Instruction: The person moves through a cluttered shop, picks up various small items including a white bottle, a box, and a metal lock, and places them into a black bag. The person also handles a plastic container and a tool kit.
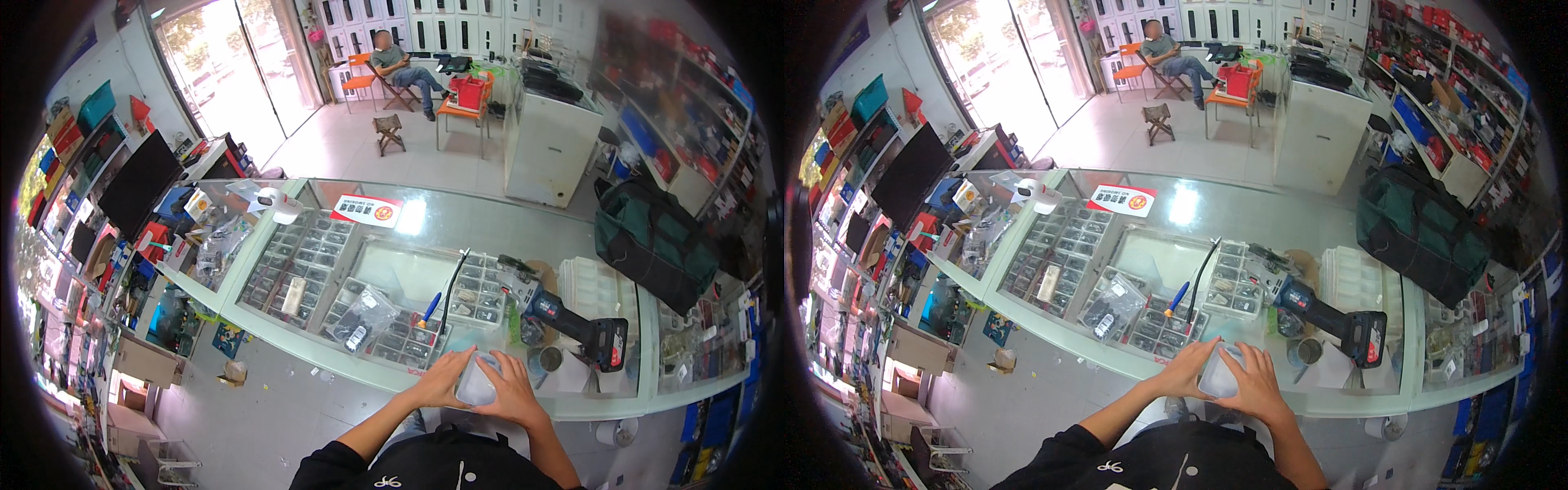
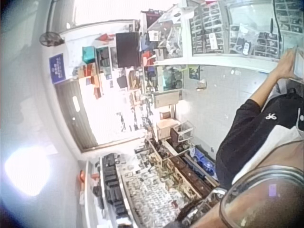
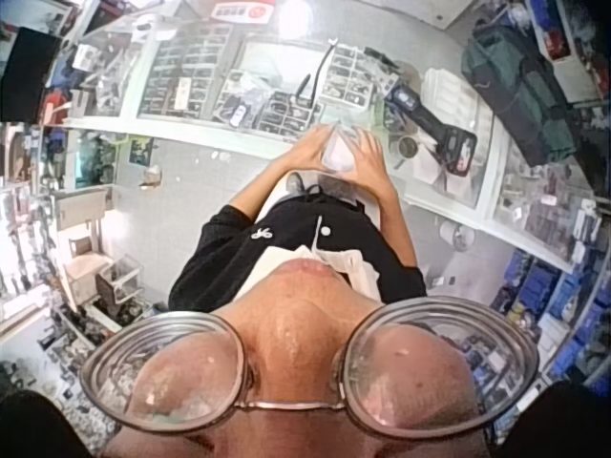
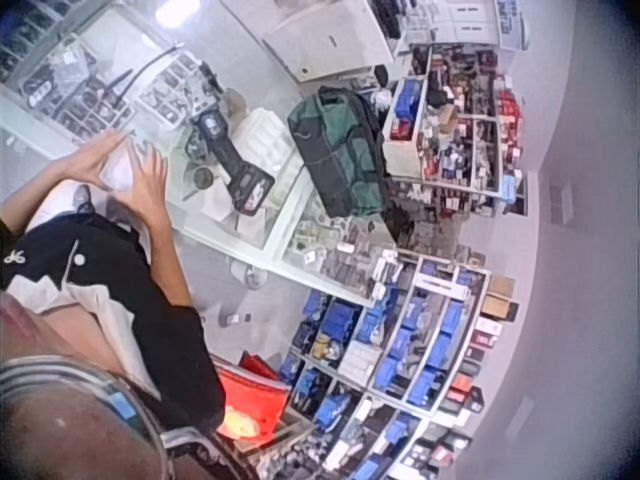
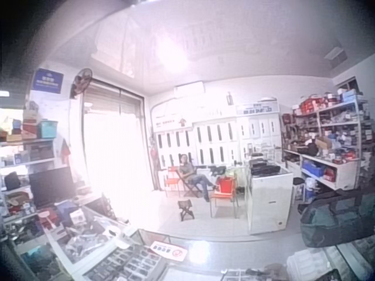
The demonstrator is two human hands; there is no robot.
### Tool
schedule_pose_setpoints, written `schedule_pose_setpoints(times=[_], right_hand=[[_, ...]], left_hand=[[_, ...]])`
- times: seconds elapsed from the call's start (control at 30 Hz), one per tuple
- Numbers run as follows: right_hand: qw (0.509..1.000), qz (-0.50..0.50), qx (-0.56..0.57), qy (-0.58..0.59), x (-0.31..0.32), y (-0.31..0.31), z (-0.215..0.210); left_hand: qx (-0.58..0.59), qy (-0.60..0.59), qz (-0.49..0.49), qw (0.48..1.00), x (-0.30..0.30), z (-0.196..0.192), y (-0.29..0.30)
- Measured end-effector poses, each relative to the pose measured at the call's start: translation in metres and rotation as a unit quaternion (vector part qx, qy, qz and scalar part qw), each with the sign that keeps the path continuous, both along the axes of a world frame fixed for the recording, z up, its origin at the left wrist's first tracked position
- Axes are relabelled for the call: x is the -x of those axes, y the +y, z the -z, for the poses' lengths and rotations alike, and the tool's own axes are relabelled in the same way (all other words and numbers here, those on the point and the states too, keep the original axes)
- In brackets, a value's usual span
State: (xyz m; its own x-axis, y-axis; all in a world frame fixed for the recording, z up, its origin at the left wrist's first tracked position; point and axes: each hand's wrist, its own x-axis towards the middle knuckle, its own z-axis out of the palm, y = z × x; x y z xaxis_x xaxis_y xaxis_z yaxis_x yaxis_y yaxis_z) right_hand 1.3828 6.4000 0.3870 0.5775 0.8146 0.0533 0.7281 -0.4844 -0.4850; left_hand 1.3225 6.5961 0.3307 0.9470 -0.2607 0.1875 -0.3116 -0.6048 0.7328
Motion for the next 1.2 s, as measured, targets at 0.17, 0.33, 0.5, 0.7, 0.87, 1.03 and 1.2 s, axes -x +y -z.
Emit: schedule_pose_setpoints(times=[0.17,0.33,0.5,0.7,0.87,1.03,1.2], right_hand=[[0.994,0.097,-0.039,0.041,-0.001,-0.003,0.003],[0.965,0.149,-0.123,0.175,-0.003,-0.006,0.007],[0.95,0.188,-0.178,0.177,-0.004,0.005,0.017],[0.964,0.189,-0.147,0.119,-0.001,0.017,0.014],[0.953,0.128,-0.13,0.243,0.001,-0.004,-0.025],[0.98,0.045,-0.119,0.153,0.004,-0.016,-0.059],[0.971,-0.06,-0.145,0.181,0.009,-0.007,-0.07]], left_hand=[[0.029,-0.016,-0.04,0.999,0.005,0.003,-0.004],[0.185,-0.071,-0.078,0.977,0.017,0.004,-0.022],[0.044,-0.107,-0.153,0.981,0.023,0.001,-0.039],[-0.027,-0.089,-0.232,0.968,0.022,-0.013,-0.042],[0.216,0.023,-0.179,0.959,0.022,-0.029,-0.013],[0.524,0.185,-0.037,0.831,0.019,-0.034,0.017],[0.675,0.322,0.092,0.657,0.021,-0.03,0.006]])
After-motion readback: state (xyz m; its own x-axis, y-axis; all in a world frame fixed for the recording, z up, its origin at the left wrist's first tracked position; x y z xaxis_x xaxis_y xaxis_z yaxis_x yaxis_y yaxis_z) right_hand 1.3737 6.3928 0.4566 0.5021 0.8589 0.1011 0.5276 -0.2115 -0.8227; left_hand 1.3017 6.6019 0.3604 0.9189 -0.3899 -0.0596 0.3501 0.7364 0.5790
